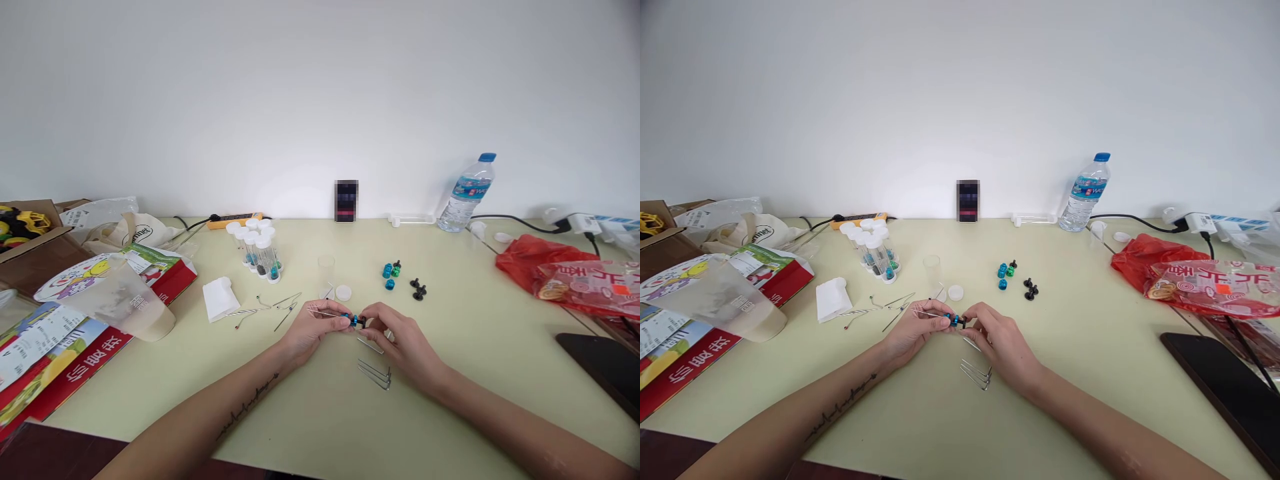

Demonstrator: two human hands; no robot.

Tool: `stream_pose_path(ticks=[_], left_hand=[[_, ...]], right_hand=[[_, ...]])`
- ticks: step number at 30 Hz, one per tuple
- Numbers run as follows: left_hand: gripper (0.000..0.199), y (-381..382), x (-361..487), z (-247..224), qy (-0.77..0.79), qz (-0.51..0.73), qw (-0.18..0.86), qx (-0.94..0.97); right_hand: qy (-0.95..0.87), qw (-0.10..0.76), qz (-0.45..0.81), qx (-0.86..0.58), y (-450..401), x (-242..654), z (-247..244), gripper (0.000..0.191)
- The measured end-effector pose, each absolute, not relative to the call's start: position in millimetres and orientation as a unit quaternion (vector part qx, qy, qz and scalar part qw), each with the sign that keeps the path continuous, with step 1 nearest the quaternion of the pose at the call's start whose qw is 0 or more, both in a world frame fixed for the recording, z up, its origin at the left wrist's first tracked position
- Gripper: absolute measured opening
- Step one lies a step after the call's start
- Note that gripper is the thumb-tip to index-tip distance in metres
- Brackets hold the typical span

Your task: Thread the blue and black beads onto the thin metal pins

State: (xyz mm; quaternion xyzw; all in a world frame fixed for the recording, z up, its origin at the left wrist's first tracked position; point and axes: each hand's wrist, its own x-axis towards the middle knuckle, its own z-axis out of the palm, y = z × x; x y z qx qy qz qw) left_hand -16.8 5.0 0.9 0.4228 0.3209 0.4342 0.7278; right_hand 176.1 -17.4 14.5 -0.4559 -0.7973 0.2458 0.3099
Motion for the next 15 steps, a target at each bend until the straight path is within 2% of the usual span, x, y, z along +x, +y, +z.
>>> stream_pose_path(ticks=[3, 8, 12, 15], left_hand=[[0.025, 6.0, -16.8, 1.0, 0.317, 0.427, 0.732, 0.426], [0.024, 6.0, -16.7, 0.8, 0.320, 0.429, 0.727, 0.431], [0.024, 5.1, -16.9, 0.5, 0.321, 0.420, 0.726, 0.440], [0.023, 5.6, -17.4, 0.5, 0.320, 0.424, 0.720, 0.447]], right_hand=[[-0.805, 0.289, 0.235, -0.461, -17.8, 176.0, 15.0, 0.017], [-0.803, 0.311, 0.231, -0.452, -18.4, 176.6, 14.1, 0.010], [-0.816, 0.288, 0.212, -0.454, -18.2, 176.8, 13.8, 0.020], [-0.812, 0.305, 0.216, -0.449, -18.3, 176.2, 13.5, 0.010]])
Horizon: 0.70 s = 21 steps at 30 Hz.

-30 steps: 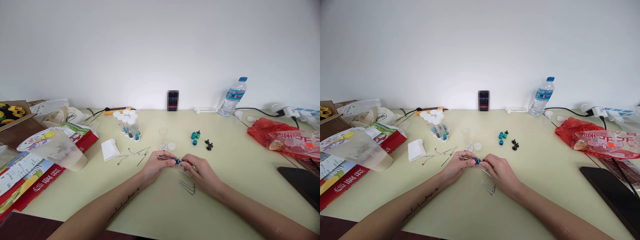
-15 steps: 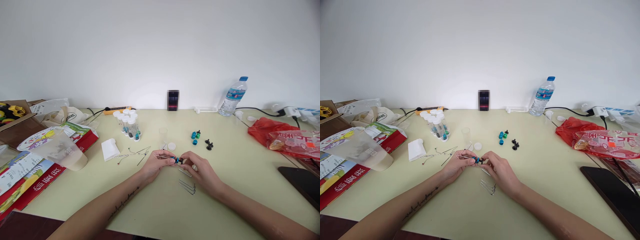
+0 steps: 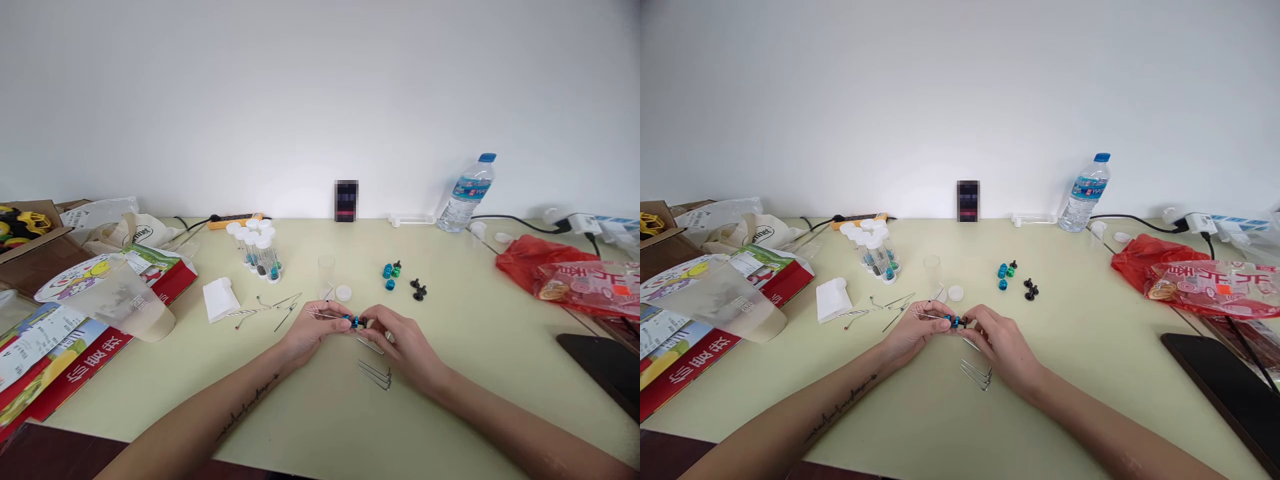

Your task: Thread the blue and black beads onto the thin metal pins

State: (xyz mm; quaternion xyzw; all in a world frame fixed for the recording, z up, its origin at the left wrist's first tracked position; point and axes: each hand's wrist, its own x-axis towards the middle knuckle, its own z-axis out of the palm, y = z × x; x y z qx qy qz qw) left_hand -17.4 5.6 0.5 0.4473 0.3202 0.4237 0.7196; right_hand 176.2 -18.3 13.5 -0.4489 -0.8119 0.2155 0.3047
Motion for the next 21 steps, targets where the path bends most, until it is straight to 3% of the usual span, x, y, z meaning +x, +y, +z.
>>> stream_pose_path(ticks=[4, 7, 13, 21], left_hand=[[0.023, 5.7, -17.7, 0.5, 0.318, 0.420, 0.719, 0.452], [0.024, 5.2, -17.3, 0.9, 0.320, 0.418, 0.717, 0.457], [0.025, 6.5, -17.5, 2.3, 0.331, 0.424, 0.708, 0.458], [0.027, 7.2, -17.5, 2.2, 0.319, 0.406, 0.711, 0.478]], right_hand=[[-0.807, 0.312, 0.219, -0.450, -18.4, 176.7, 12.9, 0.007], [-0.816, 0.295, 0.208, -0.452, -17.9, 177.3, 12.9, 0.021], [-0.802, 0.321, 0.226, -0.451, -18.4, 175.7, 13.3, 0.011], [-0.824, 0.278, 0.205, -0.450, -18.7, 179.1, 15.7, 0.036]])
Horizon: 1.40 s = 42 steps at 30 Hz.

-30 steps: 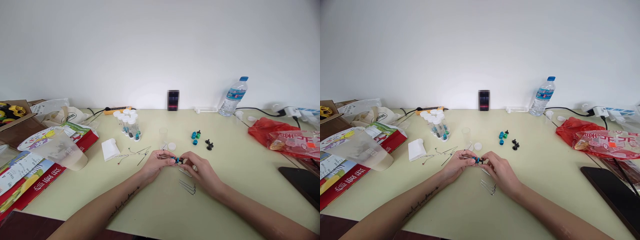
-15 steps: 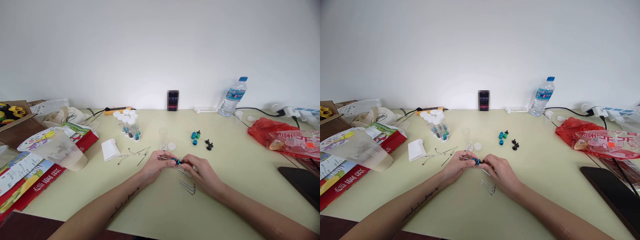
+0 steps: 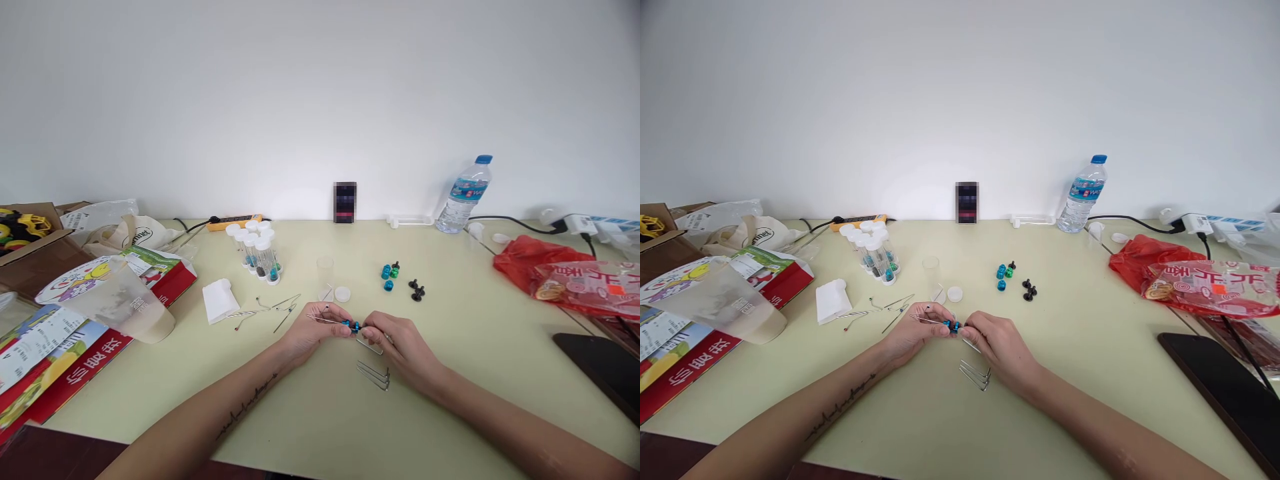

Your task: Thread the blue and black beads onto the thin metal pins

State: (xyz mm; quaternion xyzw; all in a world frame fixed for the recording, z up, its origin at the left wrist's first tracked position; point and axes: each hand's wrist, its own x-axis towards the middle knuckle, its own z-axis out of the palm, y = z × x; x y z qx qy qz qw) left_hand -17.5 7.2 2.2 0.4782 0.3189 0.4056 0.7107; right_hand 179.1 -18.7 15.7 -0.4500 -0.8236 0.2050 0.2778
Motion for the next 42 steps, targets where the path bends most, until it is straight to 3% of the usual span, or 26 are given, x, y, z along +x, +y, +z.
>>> stream_pose_path(ticks=[3, 8, 20, 26, 32, 37, 42], left_hand=[[0.028, 7.2, -17.4, 1.9, 0.325, 0.400, 0.708, 0.483], [0.025, 8.5, -18.2, 1.6, 0.333, 0.426, 0.688, 0.484], [0.026, 4.4, -16.3, 5.4, 0.318, 0.400, 0.701, 0.497], [0.027, 7.2, -17.7, 5.2, 0.340, 0.414, 0.684, 0.495], [0.026, 6.2, -16.9, 5.9, 0.340, 0.400, 0.691, 0.497], [0.028, 7.7, -18.4, 5.6, 0.340, 0.414, 0.687, 0.491], [0.026, 7.4, -17.4, 5.5, 0.336, 0.407, 0.689, 0.496]], right_hand=[[-0.822, 0.284, 0.211, -0.447, -18.3, 178.8, 15.5, 0.037], [-0.796, 0.318, 0.241, -0.455, -19.1, 175.9, 17.2, 0.017], [-0.817, 0.271, 0.250, -0.443, -16.6, 177.7, 17.1, 0.043], [-0.784, 0.297, 0.285, -0.465, -17.0, 176.3, 19.0, 0.023], [-0.819, 0.254, 0.265, -0.442, -17.2, 176.9, 16.3, 0.038], [-0.798, 0.284, 0.262, -0.463, -18.0, 175.8, 16.8, 0.017], [-0.814, 0.261, 0.247, -0.457, -18.2, 176.8, 16.9, 0.037]])
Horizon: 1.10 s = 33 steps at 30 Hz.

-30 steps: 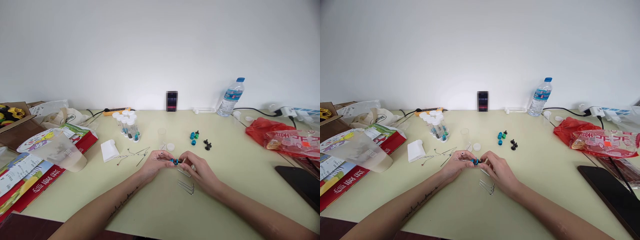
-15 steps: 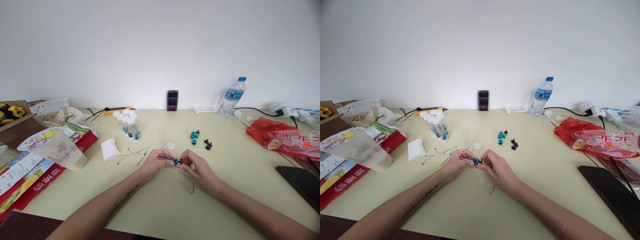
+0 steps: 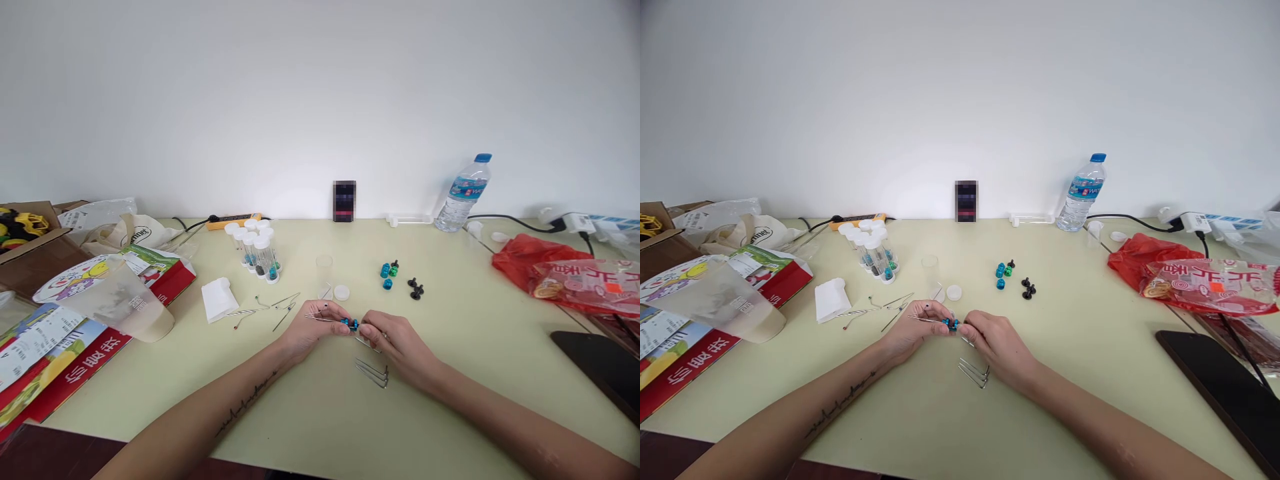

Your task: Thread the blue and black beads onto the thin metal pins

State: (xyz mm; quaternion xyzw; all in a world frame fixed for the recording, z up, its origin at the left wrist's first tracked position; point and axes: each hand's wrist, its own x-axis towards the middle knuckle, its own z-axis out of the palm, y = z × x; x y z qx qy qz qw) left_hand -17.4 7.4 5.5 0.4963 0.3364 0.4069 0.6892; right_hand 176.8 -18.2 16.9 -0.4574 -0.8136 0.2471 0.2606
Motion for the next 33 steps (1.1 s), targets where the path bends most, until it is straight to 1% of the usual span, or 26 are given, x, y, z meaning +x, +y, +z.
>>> stream_pose_path(ticks=[2, 5, 7, 12, 17, 19, 24, 25, 28, 30, 33], left_hand=[[0.027, 7.8, -17.2, 4.8, 0.339, 0.410, 0.685, 0.497], [0.027, 9.2, -17.7, 3.7, 0.346, 0.417, 0.681, 0.493], [0.028, 9.6, -18.0, 3.4, 0.344, 0.417, 0.684, 0.490], [0.027, 6.9, -17.4, 4.6, 0.338, 0.421, 0.685, 0.490], [0.025, 4.6, -18.0, 6.0, 0.337, 0.430, 0.680, 0.489], [0.025, 5.1, -18.3, 5.6, 0.340, 0.429, 0.681, 0.486], [0.026, 6.4, -17.8, 3.5, 0.337, 0.423, 0.689, 0.482], [0.026, 6.3, -17.6, 3.2, 0.339, 0.425, 0.688, 0.481], [0.024, 6.0, -17.2, 2.9, 0.347, 0.439, 0.678, 0.477], [0.023, 6.1, -17.0, 3.1, 0.346, 0.442, 0.680, 0.472], [0.022, 6.6, -17.1, 3.4, 0.341, 0.434, 0.693, 0.465]], right_hand=[[-0.814, 0.265, 0.245, -0.454, -18.5, 176.6, 16.3, 0.033], [-0.802, 0.303, 0.245, -0.452, -19.5, 175.5, 15.4, 0.017], [-0.797, 0.313, 0.246, -0.454, -19.9, 175.3, 14.9, 0.013], [-0.810, 0.283, 0.233, -0.458, -18.6, 176.9, 15.1, 0.028], [-0.812, 0.312, 0.218, -0.442, -17.7, 176.5, 17.0, 0.016], [-0.814, 0.309, 0.211, -0.445, -17.8, 176.7, 17.2, 0.015], [-0.823, 0.266, 0.218, -0.452, -17.7, 178.1, 16.4, 0.030], [-0.822, 0.272, 0.217, -0.451, -17.7, 178.1, 16.4, 0.028], [-0.813, 0.305, 0.212, -0.448, -17.7, 177.8, 16.4, 0.013], [-0.811, 0.307, 0.215, -0.450, -17.7, 177.7, 16.1, 0.010], [-0.818, 0.279, 0.213, -0.456, -17.5, 177.9, 15.4, 0.020]])
